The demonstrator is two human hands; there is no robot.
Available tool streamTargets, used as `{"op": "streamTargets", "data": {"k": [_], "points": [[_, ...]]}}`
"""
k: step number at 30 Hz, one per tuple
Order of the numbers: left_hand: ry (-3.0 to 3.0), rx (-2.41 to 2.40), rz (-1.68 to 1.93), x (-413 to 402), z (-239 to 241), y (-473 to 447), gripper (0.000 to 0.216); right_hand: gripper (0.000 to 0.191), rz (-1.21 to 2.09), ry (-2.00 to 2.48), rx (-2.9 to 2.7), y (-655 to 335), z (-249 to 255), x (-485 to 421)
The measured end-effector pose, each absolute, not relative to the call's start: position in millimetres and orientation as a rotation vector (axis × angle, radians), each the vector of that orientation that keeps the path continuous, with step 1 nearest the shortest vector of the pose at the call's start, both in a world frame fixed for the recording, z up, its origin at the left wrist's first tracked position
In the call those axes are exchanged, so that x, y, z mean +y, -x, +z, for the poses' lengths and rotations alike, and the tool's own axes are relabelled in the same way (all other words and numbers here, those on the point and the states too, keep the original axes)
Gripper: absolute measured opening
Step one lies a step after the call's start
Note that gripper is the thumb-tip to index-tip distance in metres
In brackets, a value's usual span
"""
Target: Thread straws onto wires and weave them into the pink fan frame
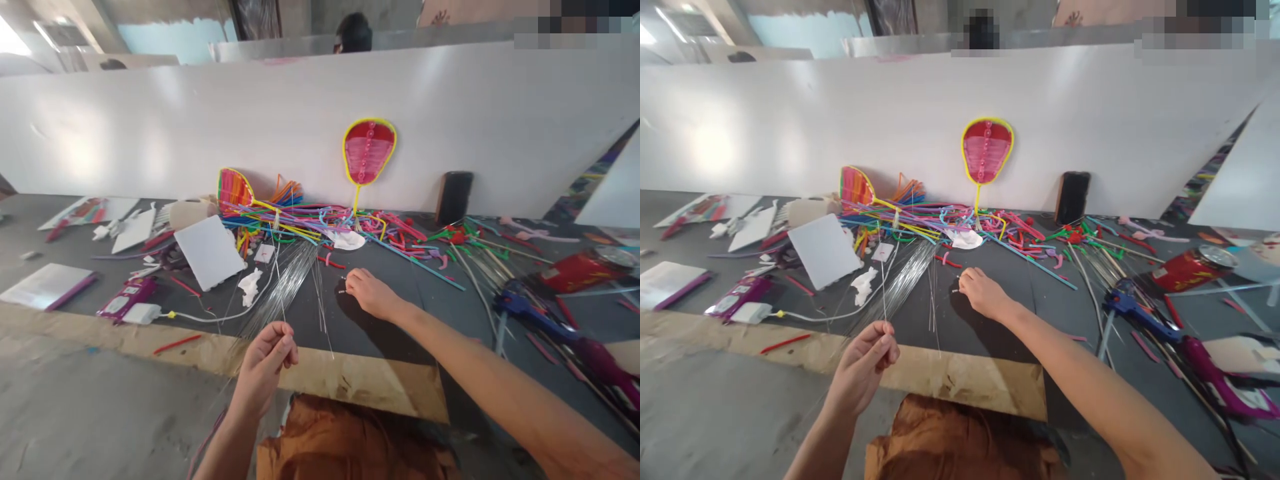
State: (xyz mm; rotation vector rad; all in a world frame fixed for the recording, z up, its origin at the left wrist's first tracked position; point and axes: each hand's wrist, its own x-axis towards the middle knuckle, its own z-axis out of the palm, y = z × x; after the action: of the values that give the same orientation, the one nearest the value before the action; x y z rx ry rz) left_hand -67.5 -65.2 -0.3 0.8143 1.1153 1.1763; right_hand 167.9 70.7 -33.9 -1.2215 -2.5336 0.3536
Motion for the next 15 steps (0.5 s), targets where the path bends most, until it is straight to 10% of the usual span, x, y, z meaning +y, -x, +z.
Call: {"op": "streamTargets", "data": {"k": [15], "points": [[-0.806, 1.182, 1.286, -67, -38, 58, 0.026, 0.014, 0.419, 1.262, -2.364, -57, -35, 91]]}}
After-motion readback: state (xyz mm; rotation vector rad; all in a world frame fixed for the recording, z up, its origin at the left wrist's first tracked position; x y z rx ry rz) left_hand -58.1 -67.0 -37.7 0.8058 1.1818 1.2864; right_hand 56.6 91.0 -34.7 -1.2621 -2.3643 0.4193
